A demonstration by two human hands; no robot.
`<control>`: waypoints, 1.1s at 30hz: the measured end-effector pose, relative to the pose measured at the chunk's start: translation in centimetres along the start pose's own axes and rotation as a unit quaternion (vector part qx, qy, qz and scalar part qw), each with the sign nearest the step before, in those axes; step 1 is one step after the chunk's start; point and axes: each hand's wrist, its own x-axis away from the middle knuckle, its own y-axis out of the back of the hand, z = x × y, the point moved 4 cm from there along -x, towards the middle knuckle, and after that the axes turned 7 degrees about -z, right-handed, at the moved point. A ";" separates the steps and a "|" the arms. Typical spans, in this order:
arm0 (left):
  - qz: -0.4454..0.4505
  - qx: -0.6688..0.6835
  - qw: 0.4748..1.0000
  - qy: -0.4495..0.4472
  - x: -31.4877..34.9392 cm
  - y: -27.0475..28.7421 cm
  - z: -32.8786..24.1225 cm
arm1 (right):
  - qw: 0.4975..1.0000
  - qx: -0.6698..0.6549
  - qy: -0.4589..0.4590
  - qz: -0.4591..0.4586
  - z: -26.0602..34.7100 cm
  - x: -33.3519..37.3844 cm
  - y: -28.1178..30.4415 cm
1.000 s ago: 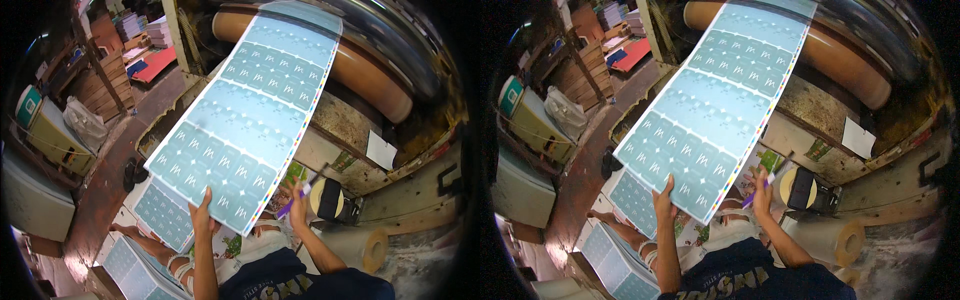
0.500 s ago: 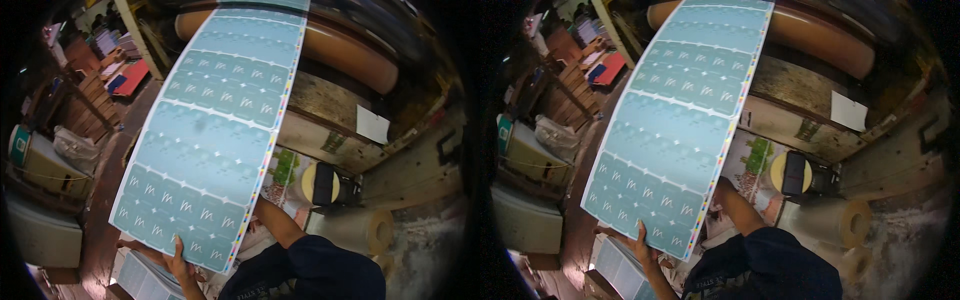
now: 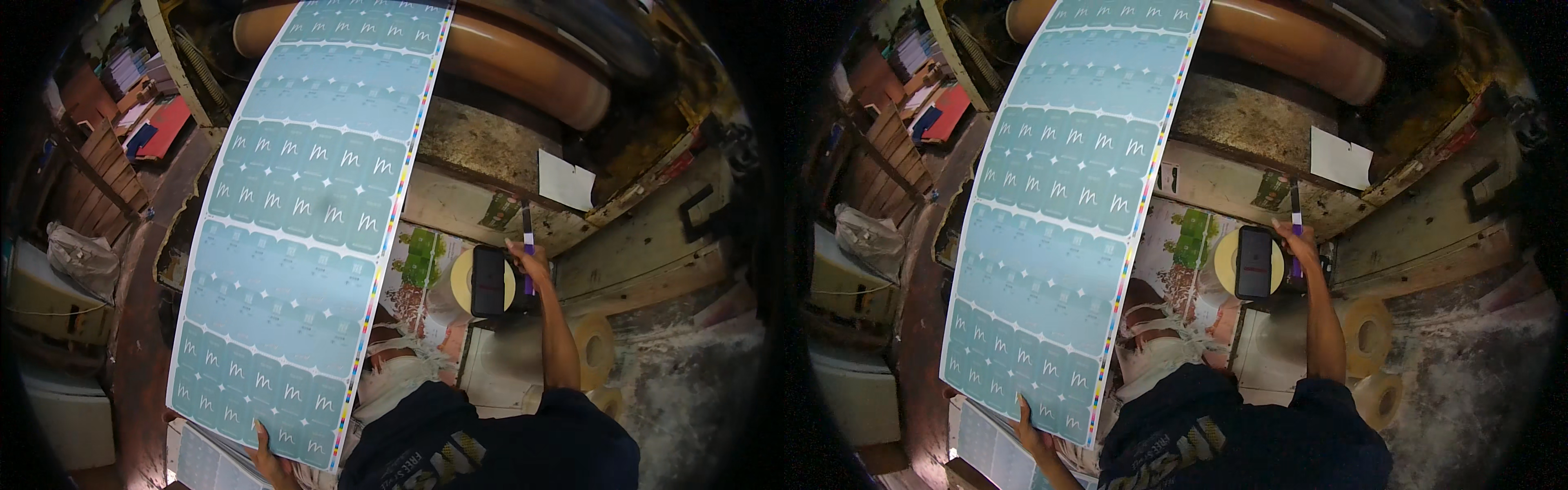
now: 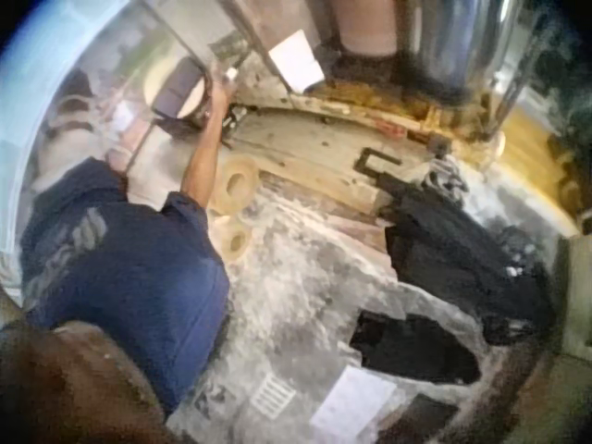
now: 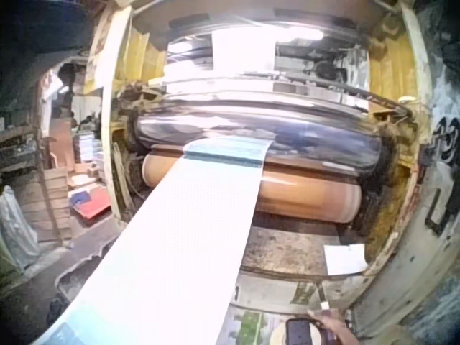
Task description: The person uses a small flat tool to separate and lift printed label sheets from a roll on a large machine.
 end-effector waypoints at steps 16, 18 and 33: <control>-0.057 -0.035 0.998 0.019 2.4 4.4 -0.3 | 0.997 0.063 0.011 0.036 3.4 -3.2 1.6; -0.073 -0.061 0.995 0.024 2.7 4.5 -0.7 | 1.000 0.025 -0.015 0.001 3.7 -3.7 1.8; -0.186 -0.284 0.940 -0.032 -0.4 18.2 3.8 | 0.926 -0.243 0.259 0.125 25.1 0.7 -9.7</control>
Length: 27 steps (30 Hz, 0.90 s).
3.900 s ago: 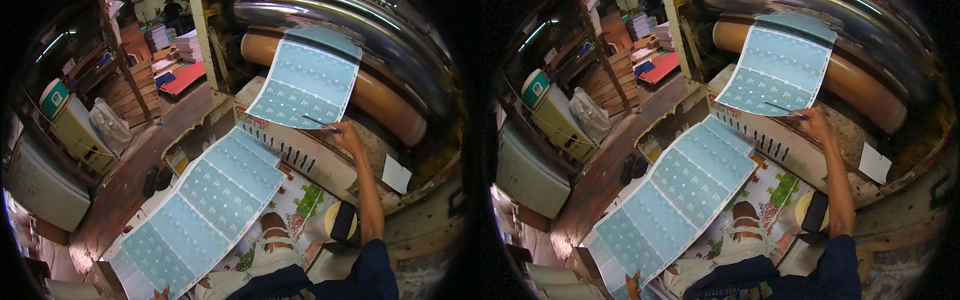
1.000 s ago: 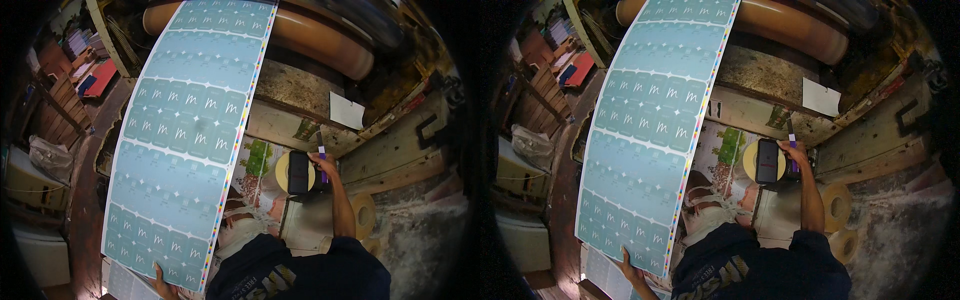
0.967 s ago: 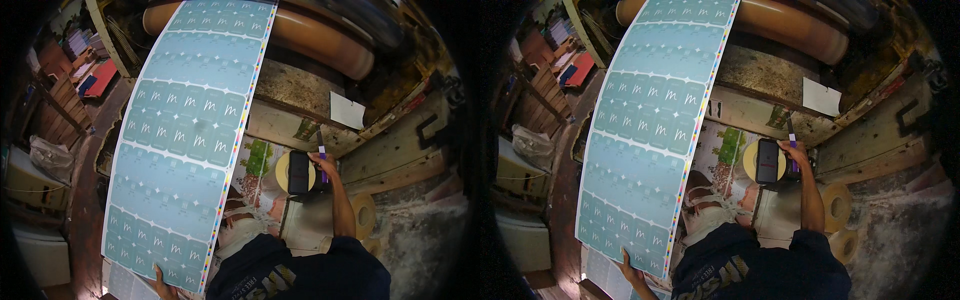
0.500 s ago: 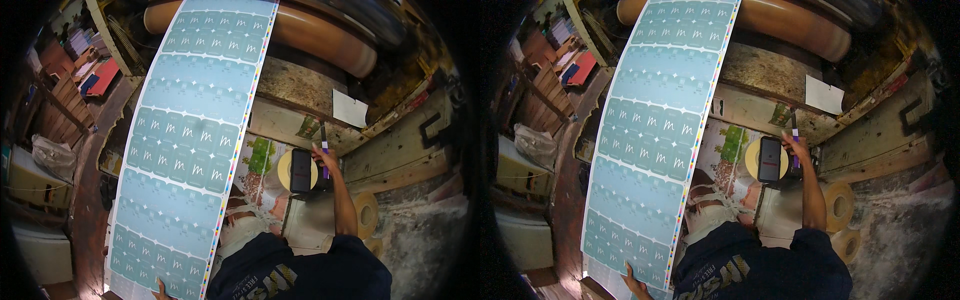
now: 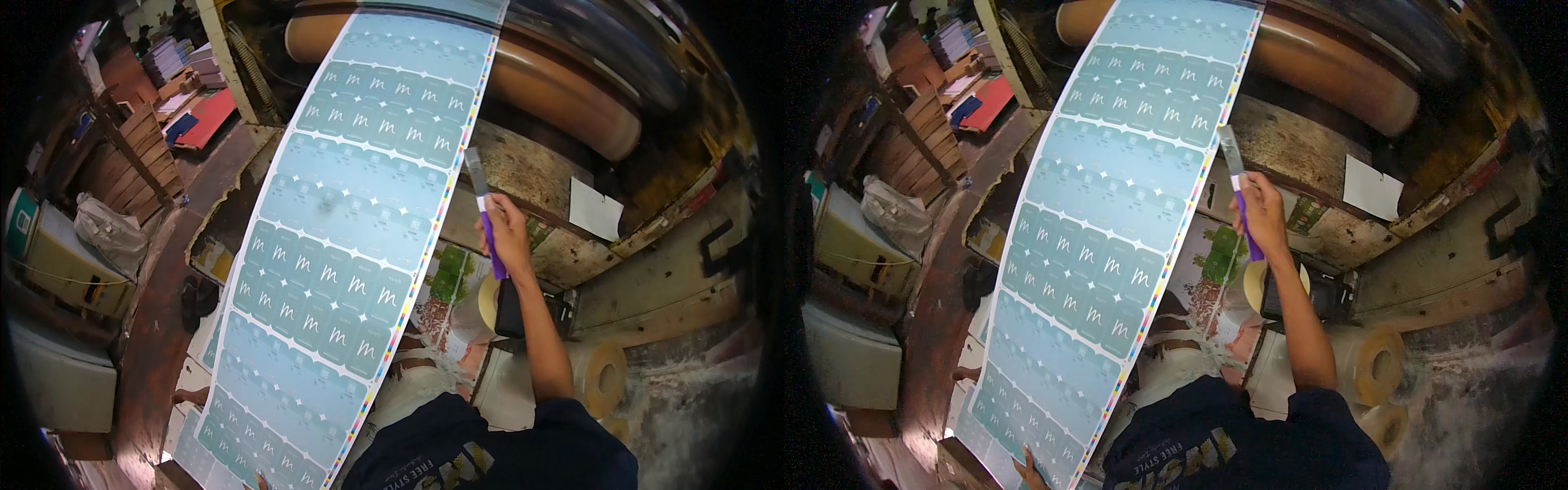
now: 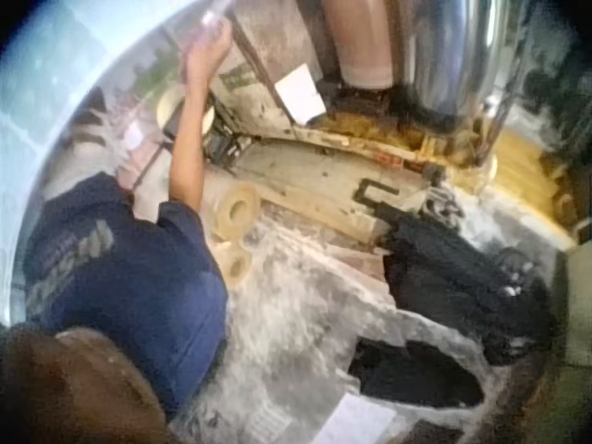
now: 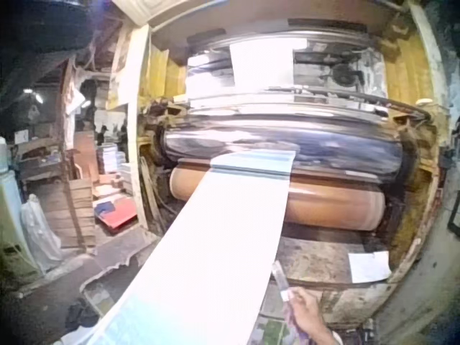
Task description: The person uses a small flat tool to separate and lift printed label sheets from a roll on a large machine.
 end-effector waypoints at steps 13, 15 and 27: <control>0.117 -0.652 0.708 -0.246 -1.4 4.2 7.2 | 0.942 0.228 0.211 -0.126 -3.9 -0.3 -0.1; 0.112 -0.695 0.647 -0.293 -1.0 5.1 7.2 | 0.883 0.265 0.357 -0.152 -0.7 -1.2 -0.6; 0.037 -0.354 0.935 -0.013 0.3 3.5 3.2 | 0.860 0.295 0.380 0.171 0.1 -9.8 1.0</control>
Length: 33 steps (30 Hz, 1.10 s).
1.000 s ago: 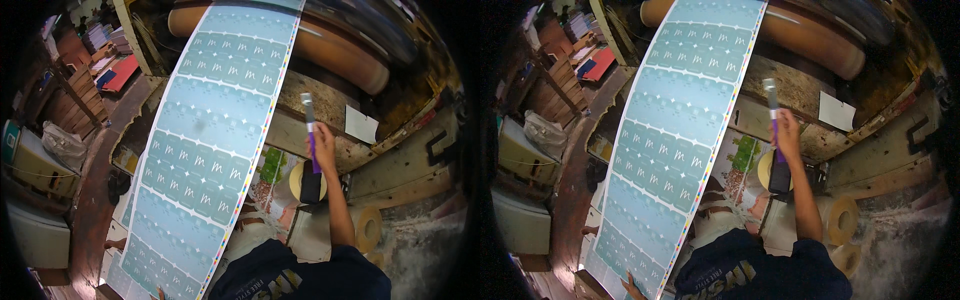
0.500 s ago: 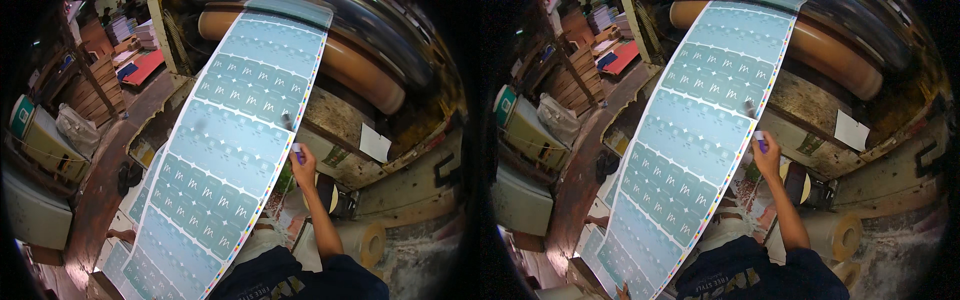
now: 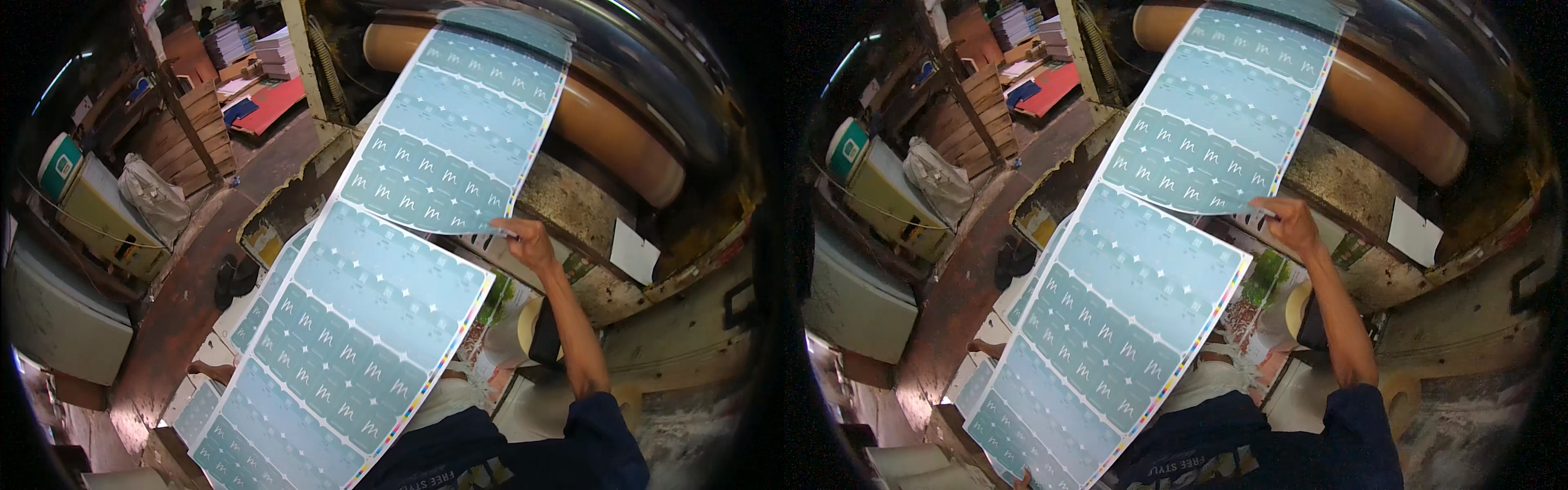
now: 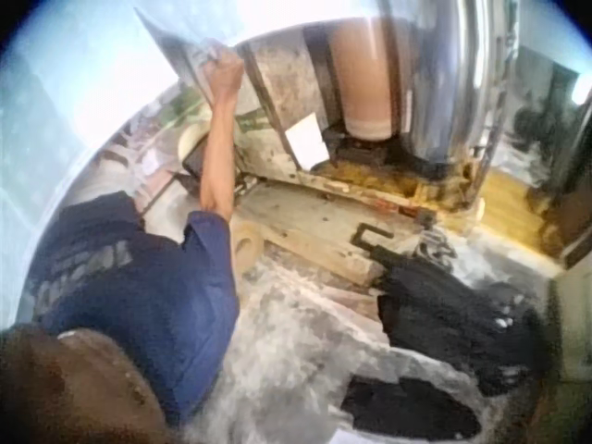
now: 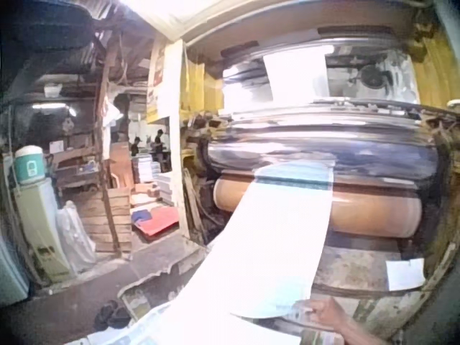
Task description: The person uses a small flat tool to separate and lift printed label sheets from a roll on a large machine.
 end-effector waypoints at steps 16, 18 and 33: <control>-0.034 0.495 0.863 0.094 -11.8 -8.1 -18.9 | 0.989 -0.143 -0.023 -0.011 13.0 0.2 -2.0; 0.028 0.548 0.836 -0.015 -15.2 -7.5 -18.7 | 0.990 -0.139 -0.017 0.008 18.0 0.4 -2.4; -0.167 -0.069 0.968 -0.173 -1.5 -1.9 -17.9 | 0.984 -0.127 -0.045 0.117 39.2 11.7 1.2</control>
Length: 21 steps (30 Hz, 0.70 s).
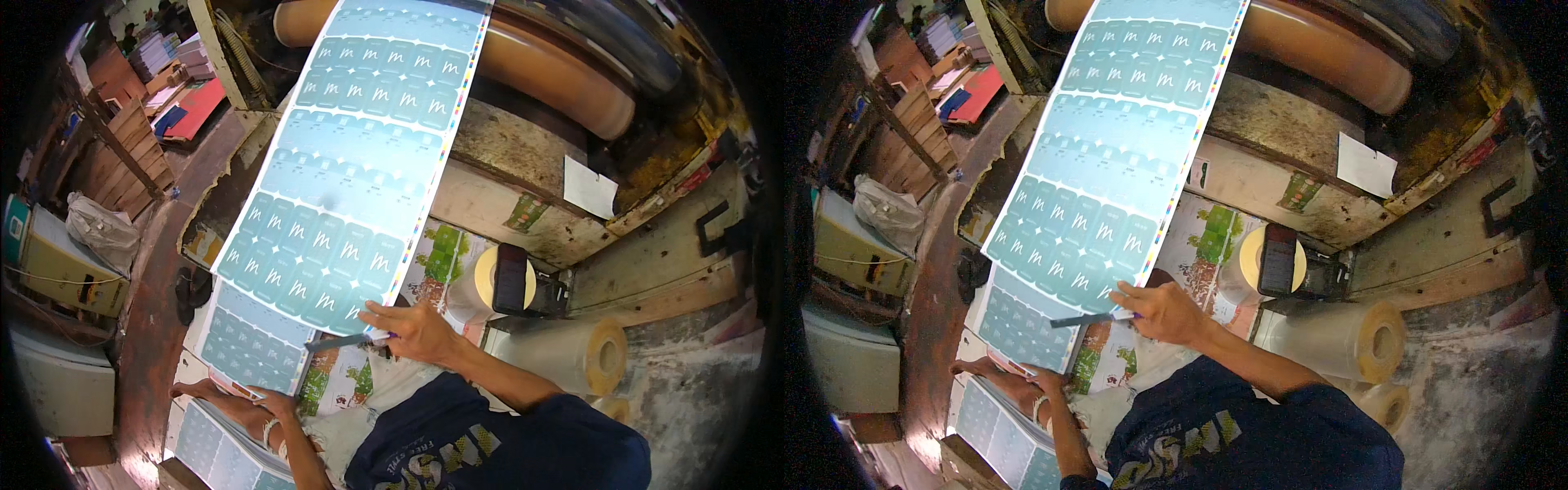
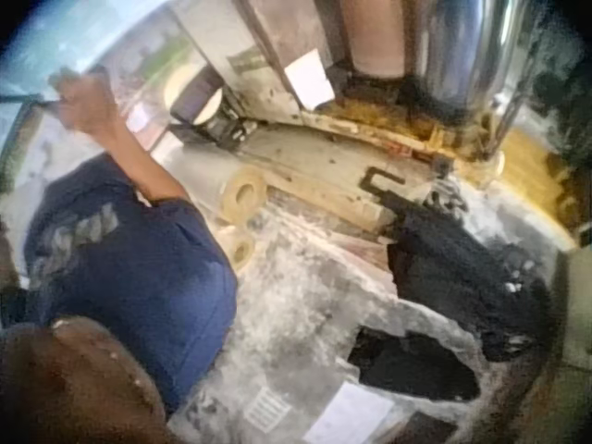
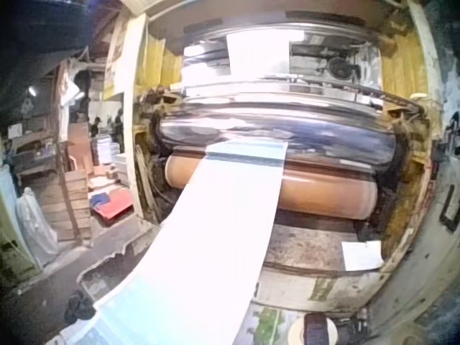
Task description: The person uses a small flat tool to separate and lift printed label sheets from a roll on a large machine.
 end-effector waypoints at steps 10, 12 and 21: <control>0.116 0.106 0.988 0.002 -0.8 2.6 -5.7 | 0.998 -0.032 0.039 0.038 0.0 -0.9 1.6; 0.134 0.141 0.980 0.035 -0.8 2.5 -6.3 | 0.997 -0.024 0.056 0.053 -0.3 -1.0 1.7; 0.094 0.501 0.858 0.067 0.4 8.8 -19.7 | 0.985 0.049 0.095 0.133 -0.5 -2.3 2.1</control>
